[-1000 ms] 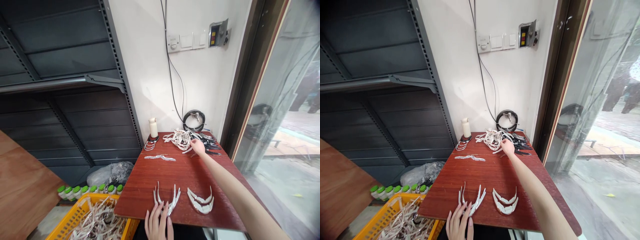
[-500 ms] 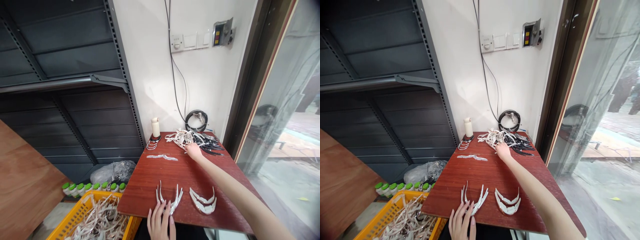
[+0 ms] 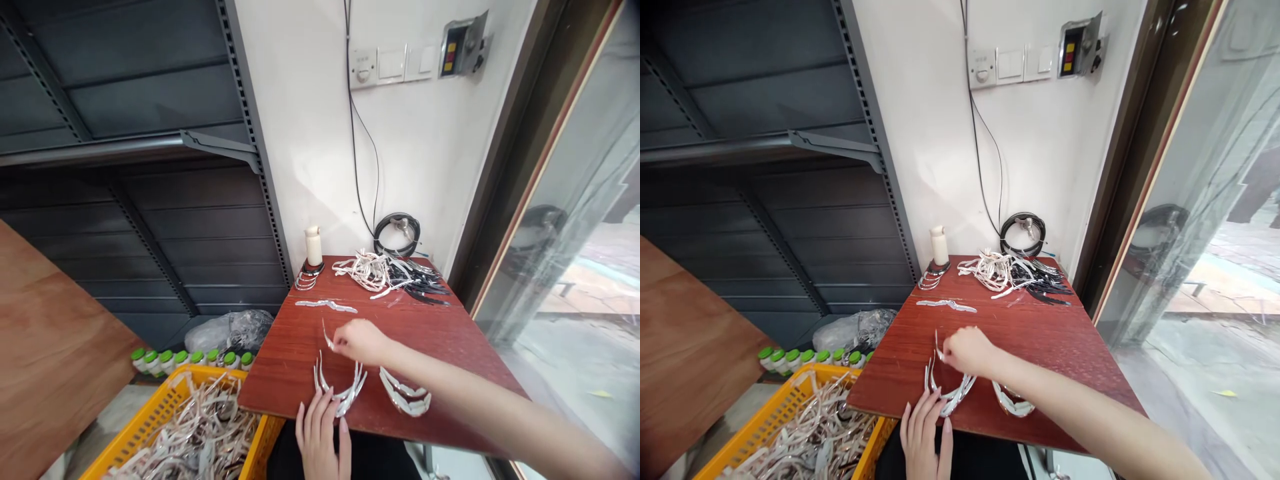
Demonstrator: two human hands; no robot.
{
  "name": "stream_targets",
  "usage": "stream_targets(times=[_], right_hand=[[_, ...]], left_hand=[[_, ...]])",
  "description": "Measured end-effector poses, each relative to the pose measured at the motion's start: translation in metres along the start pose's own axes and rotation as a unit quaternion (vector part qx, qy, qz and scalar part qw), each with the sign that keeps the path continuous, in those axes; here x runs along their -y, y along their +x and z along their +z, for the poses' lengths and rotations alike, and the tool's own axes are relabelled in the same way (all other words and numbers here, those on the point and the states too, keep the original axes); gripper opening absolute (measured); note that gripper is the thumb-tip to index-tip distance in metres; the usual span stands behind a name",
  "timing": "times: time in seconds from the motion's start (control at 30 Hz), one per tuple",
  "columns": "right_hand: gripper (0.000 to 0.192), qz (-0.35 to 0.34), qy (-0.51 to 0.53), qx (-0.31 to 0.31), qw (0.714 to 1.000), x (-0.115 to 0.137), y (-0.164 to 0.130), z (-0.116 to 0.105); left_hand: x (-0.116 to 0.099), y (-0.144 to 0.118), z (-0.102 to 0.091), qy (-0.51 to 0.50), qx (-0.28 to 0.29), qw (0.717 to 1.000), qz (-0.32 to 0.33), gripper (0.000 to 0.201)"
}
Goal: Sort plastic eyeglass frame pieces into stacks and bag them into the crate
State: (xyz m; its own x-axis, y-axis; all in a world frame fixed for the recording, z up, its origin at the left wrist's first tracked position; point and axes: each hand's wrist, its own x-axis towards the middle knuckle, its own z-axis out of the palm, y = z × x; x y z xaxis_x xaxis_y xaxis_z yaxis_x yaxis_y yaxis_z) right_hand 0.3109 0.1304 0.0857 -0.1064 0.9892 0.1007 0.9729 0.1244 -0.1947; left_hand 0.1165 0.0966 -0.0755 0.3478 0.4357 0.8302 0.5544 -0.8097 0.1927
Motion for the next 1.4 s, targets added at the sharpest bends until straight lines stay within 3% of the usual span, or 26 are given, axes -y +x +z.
stream_targets(times=[0.13,0.3,0.53,0.67,0.77,0.83,0.9,1.03,1.1,1.23,1.4], right_hand=[[0.018,-0.049,0.018,0.07,0.996,0.03,-0.019,0.016],[0.022,-0.05,0.046,0.099,0.993,0.032,-0.029,0.01],[0.023,-0.049,0.018,0.091,0.994,0.042,-0.033,0.011],[0.028,-0.049,0.015,0.11,0.993,0.052,-0.034,0.014],[0.025,-0.085,0.024,0.076,0.993,0.047,-0.032,0.012],[0.02,-0.046,0.035,0.023,0.998,0.031,-0.025,0.007],[0.019,0.056,0.042,-0.03,0.997,0.001,-0.013,-0.001],[0.033,0.252,0.007,-0.085,0.964,-0.081,0.008,-0.015],[0.033,0.307,-0.006,-0.091,0.947,-0.119,0.011,-0.017],[0.028,0.318,-0.024,-0.097,0.943,-0.165,0.007,-0.011],[0.02,0.244,-0.031,-0.089,0.965,-0.184,0.006,-0.007]], left_hand=[[0.001,-0.002,-0.002,-0.001,0.009,1.0,-0.005,0.032],[-0.003,-0.001,-0.003,-0.009,-0.004,0.999,-0.032,0.033],[-0.006,-0.001,-0.003,-0.044,-0.018,0.996,-0.072,0.024],[-0.005,0.001,-0.005,-0.021,-0.017,0.999,-0.034,0.032],[-0.004,0.003,-0.006,0.0,-0.011,0.999,-0.031,0.037],[-0.004,0.005,-0.007,0.007,0.001,1.0,-0.02,0.037],[-0.005,0.006,-0.008,0.01,0.009,1.0,-0.009,0.036],[-0.004,0.004,-0.007,0.016,0.006,1.0,-0.006,0.036],[-0.003,0.001,-0.005,0.015,0.006,1.0,-0.016,0.036],[-0.006,-0.003,0.001,-0.007,0.0,0.998,-0.065,0.035],[-0.009,-0.003,0.004,-0.016,-0.005,0.997,-0.08,0.034]])
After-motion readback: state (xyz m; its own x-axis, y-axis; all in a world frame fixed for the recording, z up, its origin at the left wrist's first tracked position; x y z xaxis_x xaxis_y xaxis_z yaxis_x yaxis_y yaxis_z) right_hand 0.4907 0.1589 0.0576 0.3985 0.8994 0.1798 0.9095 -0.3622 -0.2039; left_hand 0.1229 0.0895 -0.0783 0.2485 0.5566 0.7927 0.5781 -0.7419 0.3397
